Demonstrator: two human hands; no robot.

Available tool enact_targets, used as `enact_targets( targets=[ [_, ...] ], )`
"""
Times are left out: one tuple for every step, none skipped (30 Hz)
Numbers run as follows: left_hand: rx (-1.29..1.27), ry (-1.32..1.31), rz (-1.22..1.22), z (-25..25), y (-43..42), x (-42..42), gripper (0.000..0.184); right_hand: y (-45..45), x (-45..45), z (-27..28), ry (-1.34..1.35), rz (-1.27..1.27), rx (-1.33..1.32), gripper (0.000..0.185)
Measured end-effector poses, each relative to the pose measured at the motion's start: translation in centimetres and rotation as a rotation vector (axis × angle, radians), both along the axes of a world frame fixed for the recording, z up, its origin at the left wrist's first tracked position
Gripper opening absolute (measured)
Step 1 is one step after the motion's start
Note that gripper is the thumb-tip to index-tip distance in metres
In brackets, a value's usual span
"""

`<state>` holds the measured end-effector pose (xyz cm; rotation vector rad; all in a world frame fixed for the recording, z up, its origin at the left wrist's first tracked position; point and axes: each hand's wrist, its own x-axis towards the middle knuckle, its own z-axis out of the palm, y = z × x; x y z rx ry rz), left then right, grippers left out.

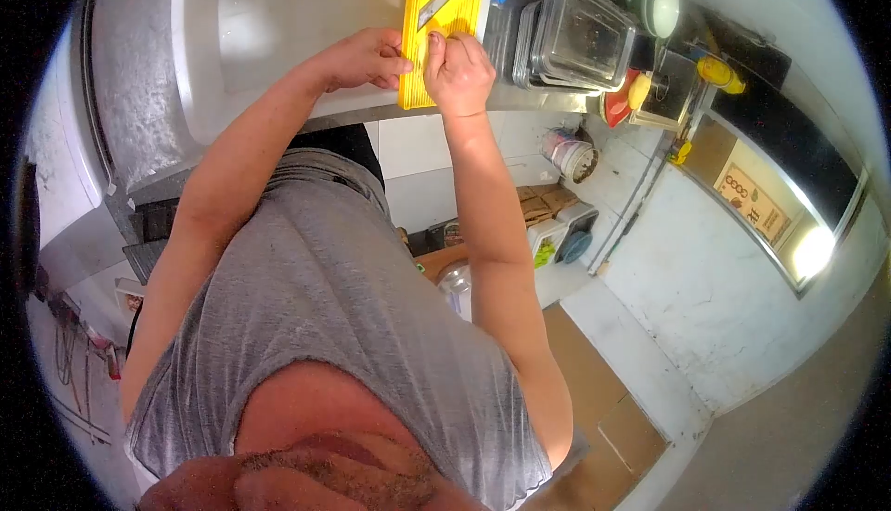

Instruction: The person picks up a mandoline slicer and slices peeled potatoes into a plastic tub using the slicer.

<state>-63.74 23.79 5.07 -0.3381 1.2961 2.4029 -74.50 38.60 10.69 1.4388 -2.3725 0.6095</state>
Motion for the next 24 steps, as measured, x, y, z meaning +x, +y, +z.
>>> enact_targets(
  targets=[
    [-0.008,-0.006,-0.006,-0.3,0.2,-0.1,0.028,-0.2,-0.1,0.0,0.01,-0.009,0.01,0.02],
    [-0.015,-0.012,-0.013,-0.5,0.4,-0.1,0.027,-0.4,-0.4,-0.1,0.019,-0.017,0.02,0.02],
    [-0.007,-0.001,-0.013,-0.6,0.4,-0.1,0.026,-0.7,-0.7,-0.1,0.03,-0.024,0.028,0.02],
    [0.001,0.01,-0.013,-0.8,0.5,-0.1,0.026,-1.0,-0.8,0.0,0.022,-0.026,0.035,0.019],
    [0.009,0.02,-0.013,-0.9,0.5,-0.1,0.025,-1.2,-0.8,0.2,0.013,-0.028,0.041,0.017],
    [-0.015,0.009,-0.013,-0.4,0.2,-0.1,0.025,-1.5,-0.9,0.2,0.007,-0.027,0.045,0.016],
    [-0.039,-0.001,-0.014,0.2,0.0,0.0,0.025,-1.7,-1.3,-0.3,0.058,-0.015,-0.013,0.023],
    [-0.059,-0.012,-0.017,0.6,-0.1,0.1,0.025,-2.0,-1.6,-0.5,0.06,-0.013,-0.004,0.023],
    [-0.055,-0.008,-0.017,0.4,0.0,0.0,0.025,-2.3,-1.9,-0.5,0.063,-0.013,0.007,0.023],
    [-0.048,-0.003,-0.022,0.2,0.1,0.0,0.025,-2.4,-2.0,-0.4,0.066,-0.018,0.019,0.024],
    [-0.043,0.001,-0.024,0.1,0.1,0.0,0.025,-2.5,-2.0,-0.4,0.069,-0.022,0.01,0.024],
    [-0.049,0.007,-0.021,0.0,0.1,0.1,0.026,-2.9,-2.1,-0.5,0.073,-0.023,-0.005,0.023],
    [-0.054,0.015,-0.018,0.0,0.1,0.0,0.026,-3.3,-2.4,-0.5,0.079,-0.023,-0.02,0.023],
    [-0.057,0.023,-0.017,-0.1,0.2,0.0,0.026,-3.6,-2.7,-0.6,0.086,-0.022,-0.006,0.023],
    [-0.054,0.029,-0.012,-0.1,0.2,0.1,0.027,-3.7,-2.9,-0.6,0.092,-0.024,0.009,0.023],
    [-0.05,0.036,-0.011,-0.1,0.1,0.1,0.027,-3.6,-3.0,-0.7,0.098,-0.029,0.025,0.023],
    [-0.047,0.044,-0.011,0.0,0.3,0.1,0.027,-3.4,-3.0,-0.7,0.091,-0.04,0.026,0.023],
    [-0.042,0.04,-0.02,0.0,0.4,0.2,0.028,-3.3,-3.0,-0.7,0.085,-0.051,0.026,0.022],
    [-0.042,0.037,-0.022,-0.1,0.3,0.2,0.028,-3.4,-3.1,-0.7,0.081,-0.055,0.021,0.022],
    [-0.044,0.035,-0.022,-0.1,0.2,0.1,0.028,-3.6,-3.2,-0.7,0.066,-0.045,-0.021,0.022],
    [-0.037,0.039,-0.014,-0.2,0.1,0.0,0.028,-3.5,-3.2,-0.5,0.05,-0.036,-0.059,0.022],
    [-0.026,0.041,-0.008,-0.3,0.2,0.0,0.028,-3.3,-3.0,-0.4,0.031,-0.029,-0.094,0.021],
    [-0.014,0.039,-0.002,-0.4,0.3,0.0,0.028,-3.0,-3.0,-0.1,0.005,-0.011,-0.091,0.021],
    [-0.015,0.033,0.007,-0.5,0.3,0.1,0.028,-2.7,-3.2,0.3,-0.024,0.011,-0.089,0.021]
  ],
)
